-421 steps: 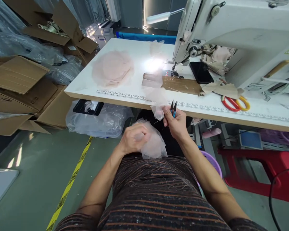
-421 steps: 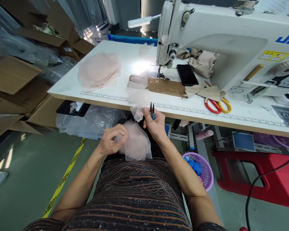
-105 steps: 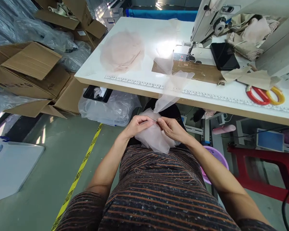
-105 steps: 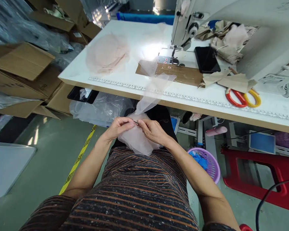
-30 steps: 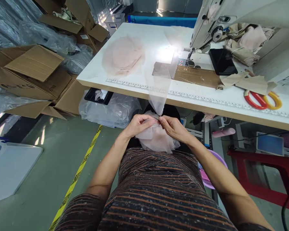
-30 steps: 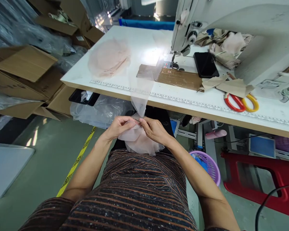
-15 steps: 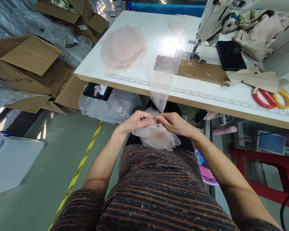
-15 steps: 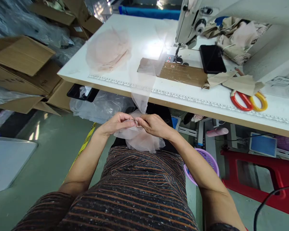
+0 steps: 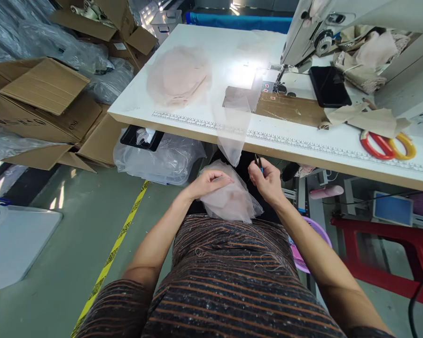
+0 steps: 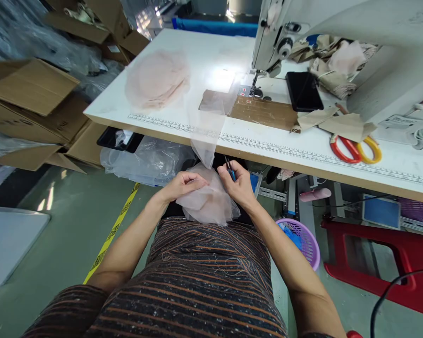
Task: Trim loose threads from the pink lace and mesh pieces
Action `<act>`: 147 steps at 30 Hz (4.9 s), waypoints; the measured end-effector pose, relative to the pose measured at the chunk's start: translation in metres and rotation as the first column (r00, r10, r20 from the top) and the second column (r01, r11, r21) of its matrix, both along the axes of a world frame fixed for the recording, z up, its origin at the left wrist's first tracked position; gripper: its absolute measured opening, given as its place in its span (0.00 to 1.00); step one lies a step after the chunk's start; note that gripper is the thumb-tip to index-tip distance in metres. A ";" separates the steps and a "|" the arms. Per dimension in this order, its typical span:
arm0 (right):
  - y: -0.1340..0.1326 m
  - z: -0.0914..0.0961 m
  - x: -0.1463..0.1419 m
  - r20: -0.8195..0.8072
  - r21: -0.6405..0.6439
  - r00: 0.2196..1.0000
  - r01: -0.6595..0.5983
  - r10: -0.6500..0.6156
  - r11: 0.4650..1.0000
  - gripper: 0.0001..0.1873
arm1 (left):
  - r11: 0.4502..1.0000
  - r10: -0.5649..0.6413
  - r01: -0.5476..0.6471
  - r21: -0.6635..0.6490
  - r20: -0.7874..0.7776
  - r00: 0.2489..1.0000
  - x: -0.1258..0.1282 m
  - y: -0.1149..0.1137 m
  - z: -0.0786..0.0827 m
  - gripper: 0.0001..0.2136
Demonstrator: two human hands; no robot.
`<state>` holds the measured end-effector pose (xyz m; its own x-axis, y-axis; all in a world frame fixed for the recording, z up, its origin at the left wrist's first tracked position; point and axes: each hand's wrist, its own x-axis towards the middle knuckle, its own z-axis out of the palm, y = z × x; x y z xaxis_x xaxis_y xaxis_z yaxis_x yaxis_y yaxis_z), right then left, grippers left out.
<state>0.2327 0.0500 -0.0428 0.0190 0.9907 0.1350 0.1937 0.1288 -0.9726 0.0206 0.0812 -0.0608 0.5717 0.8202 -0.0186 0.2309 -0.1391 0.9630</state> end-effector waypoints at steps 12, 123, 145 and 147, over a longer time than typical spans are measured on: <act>0.026 0.007 -0.030 -0.296 -0.059 0.950 0.087 -0.101 0.994 0.26 | 0.689 0.259 0.026 0.724 -0.279 0.925 0.008 -0.010 -0.037 0.19; -0.065 0.023 -0.013 0.313 -0.139 0.539 -0.789 0.782 0.599 0.07 | 0.962 -0.011 0.076 -0.262 0.241 0.970 0.002 0.017 0.042 0.31; -0.009 -0.002 -0.023 0.236 -0.134 0.907 -0.325 0.348 0.936 0.37 | 0.964 0.113 -0.086 -0.252 0.094 0.989 -0.017 -0.011 0.024 0.15; -0.006 -0.001 -0.026 0.243 -0.104 0.906 -0.331 0.347 0.938 0.36 | 0.967 0.112 -0.086 -0.242 0.099 0.989 -0.017 -0.012 0.025 0.15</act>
<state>0.2065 0.0439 -0.0442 -0.3463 0.9376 0.0315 0.3894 0.1742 -0.9044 0.0033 0.0692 -0.0359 0.4972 0.8527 -0.1600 0.1223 0.1137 0.9860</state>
